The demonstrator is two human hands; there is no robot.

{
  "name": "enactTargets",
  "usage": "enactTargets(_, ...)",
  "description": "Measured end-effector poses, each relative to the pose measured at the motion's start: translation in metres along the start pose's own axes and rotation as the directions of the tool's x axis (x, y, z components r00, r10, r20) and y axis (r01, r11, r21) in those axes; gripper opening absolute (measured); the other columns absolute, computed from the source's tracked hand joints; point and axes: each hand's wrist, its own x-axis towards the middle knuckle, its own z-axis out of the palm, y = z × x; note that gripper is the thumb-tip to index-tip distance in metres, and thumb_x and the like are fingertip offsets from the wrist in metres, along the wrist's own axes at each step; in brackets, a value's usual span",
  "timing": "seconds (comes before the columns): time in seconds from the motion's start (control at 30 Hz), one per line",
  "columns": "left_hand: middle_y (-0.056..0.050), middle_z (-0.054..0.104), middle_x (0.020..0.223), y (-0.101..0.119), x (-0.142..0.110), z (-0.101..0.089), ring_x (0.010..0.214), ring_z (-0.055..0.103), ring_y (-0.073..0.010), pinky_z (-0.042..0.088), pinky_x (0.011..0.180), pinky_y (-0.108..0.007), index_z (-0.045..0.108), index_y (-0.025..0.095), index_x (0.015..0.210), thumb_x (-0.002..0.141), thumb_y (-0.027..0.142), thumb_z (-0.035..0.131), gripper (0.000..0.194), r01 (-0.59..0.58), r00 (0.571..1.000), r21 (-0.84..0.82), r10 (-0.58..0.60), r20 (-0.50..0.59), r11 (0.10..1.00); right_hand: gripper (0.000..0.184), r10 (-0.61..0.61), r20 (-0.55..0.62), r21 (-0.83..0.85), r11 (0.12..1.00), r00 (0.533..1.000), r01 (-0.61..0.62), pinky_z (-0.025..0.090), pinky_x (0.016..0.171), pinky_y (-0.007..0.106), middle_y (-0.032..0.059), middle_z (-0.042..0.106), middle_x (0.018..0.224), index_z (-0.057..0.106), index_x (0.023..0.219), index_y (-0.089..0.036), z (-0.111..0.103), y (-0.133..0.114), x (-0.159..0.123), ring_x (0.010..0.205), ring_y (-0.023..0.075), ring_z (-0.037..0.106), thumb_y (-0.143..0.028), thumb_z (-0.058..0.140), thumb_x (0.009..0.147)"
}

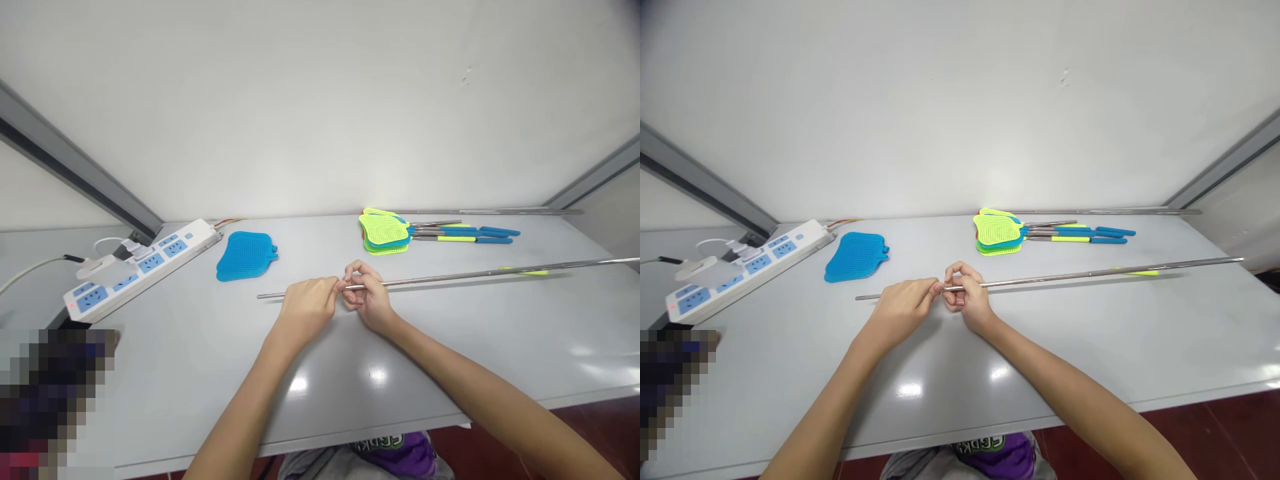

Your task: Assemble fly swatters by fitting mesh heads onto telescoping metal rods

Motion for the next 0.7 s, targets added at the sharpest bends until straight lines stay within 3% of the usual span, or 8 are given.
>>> enactTargets(0.23, 0.001, 0.060, 0.065, 0.006, -0.003, 0.000, 0.054, 0.049, -0.0123, 0.018, 0.046, -0.024, 0.050, 0.020, 0.069, 0.087, 0.032, 0.021, 0.037, 0.016, 1.000, -0.014, -0.016, 0.004, 1.000, 0.006, 0.007, 0.015, -0.030, 1.000, 1.000, -0.007, 0.017, 0.038, 0.017, -0.0067, 0.031, 0.043, 0.043, 0.065, -0.017, 0.003, 0.003, -0.006, 0.036, 0.0036, 0.022, -0.016, 0.039, 0.070)
enactTargets(0.4, 0.000, 0.060, 0.068, 0.010, -0.004, 0.006, 0.057, 0.050, -0.0124, 0.020, 0.047, -0.025, 0.050, 0.020, 0.076, 0.088, 0.030, 0.021, 0.033, -0.018, 0.998, -0.031, 0.016, -0.066, 0.999, 0.003, -0.003, -0.019, -0.069, 0.998, 1.000, 0.002, 0.013, 0.038, 0.017, -0.0063, 0.033, 0.048, 0.038, 0.067, -0.018, 0.002, 0.007, -0.006, 0.038, 0.0032, 0.021, -0.016, 0.040, 0.068)
enactTargets(0.57, 0.001, 0.058, 0.070, 0.007, 0.000, 0.007, 0.058, 0.049, -0.0121, 0.024, 0.049, -0.024, 0.048, 0.020, 0.073, 0.088, 0.035, 0.018, 0.036, -0.003, 1.000, -0.158, -0.001, -0.024, 0.987, 0.005, 0.048, -0.042, -0.075, 0.996, 0.998, -0.051, 0.012, 0.037, 0.017, -0.0080, 0.026, 0.047, 0.037, 0.067, -0.019, 0.002, 0.008, -0.001, 0.037, 0.0030, 0.019, -0.018, 0.042, 0.068)
enactTargets(0.7, 0.001, 0.053, 0.067, -0.005, 0.004, 0.010, 0.061, 0.047, -0.0121, 0.028, 0.052, -0.023, 0.044, 0.018, 0.066, 0.086, 0.040, 0.023, 0.036, -0.059, 0.998, -0.262, 0.047, -0.051, 0.963, 0.005, 0.041, -0.104, -0.070, 0.996, 0.994, -0.048, 0.012, 0.037, 0.016, -0.0090, 0.024, 0.044, 0.040, 0.066, -0.019, 0.001, 0.009, 0.002, 0.036, 0.0027, 0.017, -0.016, 0.043, 0.067)
